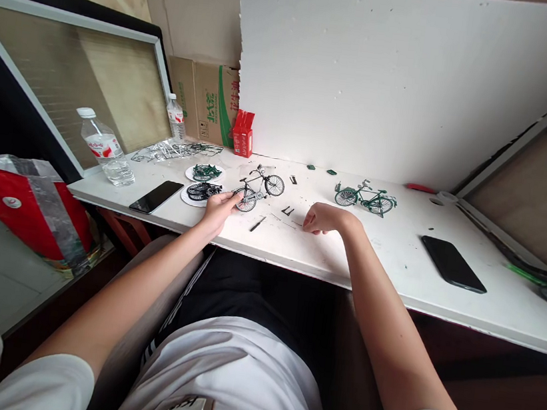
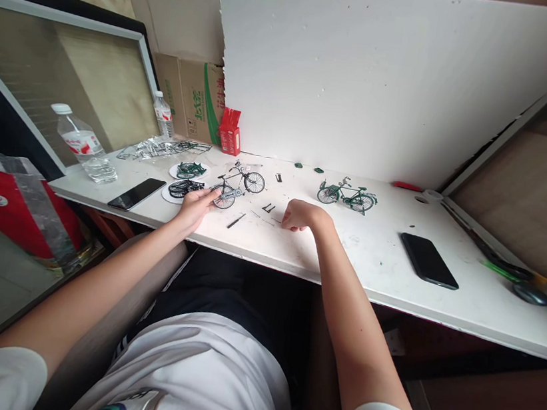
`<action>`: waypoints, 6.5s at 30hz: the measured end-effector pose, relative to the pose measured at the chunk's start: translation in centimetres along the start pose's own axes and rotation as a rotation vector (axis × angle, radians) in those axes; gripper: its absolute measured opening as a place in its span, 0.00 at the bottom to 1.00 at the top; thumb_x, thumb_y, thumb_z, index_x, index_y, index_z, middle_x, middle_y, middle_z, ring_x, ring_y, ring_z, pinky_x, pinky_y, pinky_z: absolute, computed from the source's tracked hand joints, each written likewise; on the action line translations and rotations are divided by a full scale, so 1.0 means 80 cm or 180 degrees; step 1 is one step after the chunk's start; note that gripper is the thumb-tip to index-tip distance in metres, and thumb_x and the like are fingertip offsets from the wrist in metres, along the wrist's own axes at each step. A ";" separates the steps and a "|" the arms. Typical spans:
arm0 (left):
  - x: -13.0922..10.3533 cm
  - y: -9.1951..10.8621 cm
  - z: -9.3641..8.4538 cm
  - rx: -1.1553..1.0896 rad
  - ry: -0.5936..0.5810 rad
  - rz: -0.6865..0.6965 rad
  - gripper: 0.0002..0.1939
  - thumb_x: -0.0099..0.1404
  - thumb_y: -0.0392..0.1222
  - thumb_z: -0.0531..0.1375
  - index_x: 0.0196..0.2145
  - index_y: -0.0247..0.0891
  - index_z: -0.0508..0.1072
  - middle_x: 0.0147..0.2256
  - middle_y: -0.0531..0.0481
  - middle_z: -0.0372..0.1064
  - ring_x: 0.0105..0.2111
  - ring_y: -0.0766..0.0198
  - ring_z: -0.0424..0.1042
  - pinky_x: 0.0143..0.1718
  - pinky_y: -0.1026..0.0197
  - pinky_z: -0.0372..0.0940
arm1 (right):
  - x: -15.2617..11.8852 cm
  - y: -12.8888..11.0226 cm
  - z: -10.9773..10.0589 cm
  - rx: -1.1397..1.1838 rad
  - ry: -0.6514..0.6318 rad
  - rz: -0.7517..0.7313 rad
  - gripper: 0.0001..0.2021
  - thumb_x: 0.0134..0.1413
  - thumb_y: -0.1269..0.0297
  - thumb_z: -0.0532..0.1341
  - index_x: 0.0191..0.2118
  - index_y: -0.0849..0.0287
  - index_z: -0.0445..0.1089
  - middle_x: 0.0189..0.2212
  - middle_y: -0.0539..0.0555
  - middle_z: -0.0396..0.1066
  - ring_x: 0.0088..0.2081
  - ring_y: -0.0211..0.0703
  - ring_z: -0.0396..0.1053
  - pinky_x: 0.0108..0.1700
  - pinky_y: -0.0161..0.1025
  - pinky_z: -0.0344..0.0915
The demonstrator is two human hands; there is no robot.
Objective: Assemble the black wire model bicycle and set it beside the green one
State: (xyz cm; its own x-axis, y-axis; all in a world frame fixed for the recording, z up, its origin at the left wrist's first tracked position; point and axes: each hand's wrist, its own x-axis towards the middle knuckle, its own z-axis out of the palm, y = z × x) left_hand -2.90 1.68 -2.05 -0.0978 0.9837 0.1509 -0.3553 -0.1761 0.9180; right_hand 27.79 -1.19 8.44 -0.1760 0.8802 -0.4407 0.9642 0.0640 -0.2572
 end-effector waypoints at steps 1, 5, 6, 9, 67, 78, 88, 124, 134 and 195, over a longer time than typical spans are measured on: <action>0.000 0.000 0.000 -0.0010 -0.0004 -0.0002 0.27 0.48 0.54 0.83 0.37 0.32 0.84 0.38 0.43 0.81 0.36 0.61 0.77 0.46 0.55 0.74 | 0.000 0.001 -0.001 0.0004 0.0014 0.0006 0.11 0.53 0.69 0.70 0.43 0.62 0.83 0.37 0.58 0.82 0.40 0.51 0.79 0.39 0.42 0.70; 0.002 -0.001 0.000 -0.0054 0.0000 -0.0012 0.26 0.48 0.54 0.83 0.37 0.33 0.84 0.38 0.44 0.81 0.36 0.61 0.77 0.46 0.55 0.74 | -0.001 0.005 -0.004 0.0124 0.0038 0.0021 0.12 0.52 0.69 0.70 0.44 0.60 0.84 0.36 0.57 0.83 0.41 0.51 0.79 0.40 0.41 0.71; 0.002 -0.001 0.000 -0.0065 0.0002 -0.0011 0.26 0.48 0.54 0.83 0.36 0.33 0.84 0.38 0.44 0.81 0.36 0.61 0.77 0.46 0.55 0.74 | -0.001 0.005 -0.005 0.0164 0.0040 0.0018 0.12 0.51 0.69 0.71 0.44 0.60 0.85 0.36 0.57 0.83 0.42 0.51 0.79 0.41 0.41 0.71; 0.002 -0.001 0.000 -0.0088 0.0006 -0.0004 0.25 0.48 0.53 0.83 0.36 0.33 0.83 0.37 0.45 0.80 0.35 0.62 0.76 0.46 0.55 0.73 | -0.002 0.006 -0.006 0.0205 0.0039 0.0029 0.12 0.50 0.68 0.72 0.43 0.59 0.84 0.37 0.58 0.84 0.44 0.52 0.80 0.42 0.40 0.72; -0.005 -0.012 0.003 0.0857 -0.0198 0.0558 0.27 0.52 0.62 0.79 0.35 0.34 0.83 0.35 0.41 0.83 0.34 0.57 0.80 0.38 0.58 0.73 | 0.078 -0.088 0.120 0.2539 0.2370 -0.2507 0.12 0.61 0.54 0.72 0.41 0.57 0.84 0.39 0.58 0.85 0.39 0.50 0.84 0.41 0.44 0.81; -0.005 -0.012 0.004 0.0970 -0.0243 0.0678 0.26 0.53 0.60 0.79 0.35 0.35 0.83 0.37 0.39 0.84 0.36 0.54 0.82 0.40 0.56 0.75 | 0.077 -0.090 0.124 0.1758 0.2937 -0.2446 0.07 0.68 0.63 0.68 0.44 0.54 0.86 0.43 0.56 0.86 0.42 0.51 0.84 0.43 0.43 0.81; 0.005 -0.025 -0.005 0.1045 -0.0191 0.0826 0.23 0.56 0.59 0.78 0.35 0.36 0.83 0.37 0.41 0.84 0.39 0.53 0.83 0.43 0.55 0.77 | 0.075 -0.089 0.124 0.1599 0.2840 -0.2453 0.08 0.64 0.72 0.67 0.41 0.56 0.85 0.41 0.55 0.86 0.41 0.49 0.83 0.44 0.41 0.80; -0.004 -0.017 0.003 0.1063 -0.0057 0.0831 0.22 0.53 0.55 0.79 0.33 0.36 0.80 0.35 0.40 0.83 0.37 0.54 0.83 0.42 0.55 0.76 | 0.074 -0.090 0.127 0.1022 0.2859 -0.2560 0.10 0.67 0.71 0.63 0.42 0.58 0.84 0.39 0.57 0.84 0.38 0.47 0.81 0.43 0.42 0.79; -0.004 -0.017 0.003 0.1005 -0.0075 0.0782 0.23 0.52 0.56 0.79 0.33 0.37 0.80 0.35 0.41 0.82 0.37 0.53 0.82 0.44 0.53 0.76 | 0.077 -0.088 0.127 0.0951 0.2821 -0.2563 0.10 0.68 0.72 0.64 0.43 0.57 0.85 0.40 0.56 0.85 0.39 0.48 0.82 0.45 0.42 0.79; -0.001 -0.009 0.001 0.0711 -0.0461 0.0345 0.27 0.47 0.43 0.82 0.41 0.35 0.78 0.42 0.42 0.82 0.43 0.57 0.80 0.51 0.53 0.75 | 0.059 -0.102 0.121 0.0163 0.2718 -0.1297 0.23 0.82 0.53 0.50 0.36 0.56 0.73 0.35 0.59 0.78 0.35 0.48 0.73 0.34 0.41 0.54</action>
State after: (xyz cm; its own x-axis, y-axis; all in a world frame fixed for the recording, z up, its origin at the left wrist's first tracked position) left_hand -2.56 1.69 -2.70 0.0155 0.9573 0.2885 -0.1349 -0.2839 0.9493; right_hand 17.15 -2.08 0.12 -0.2732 0.8424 0.4645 0.8470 0.4395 -0.2989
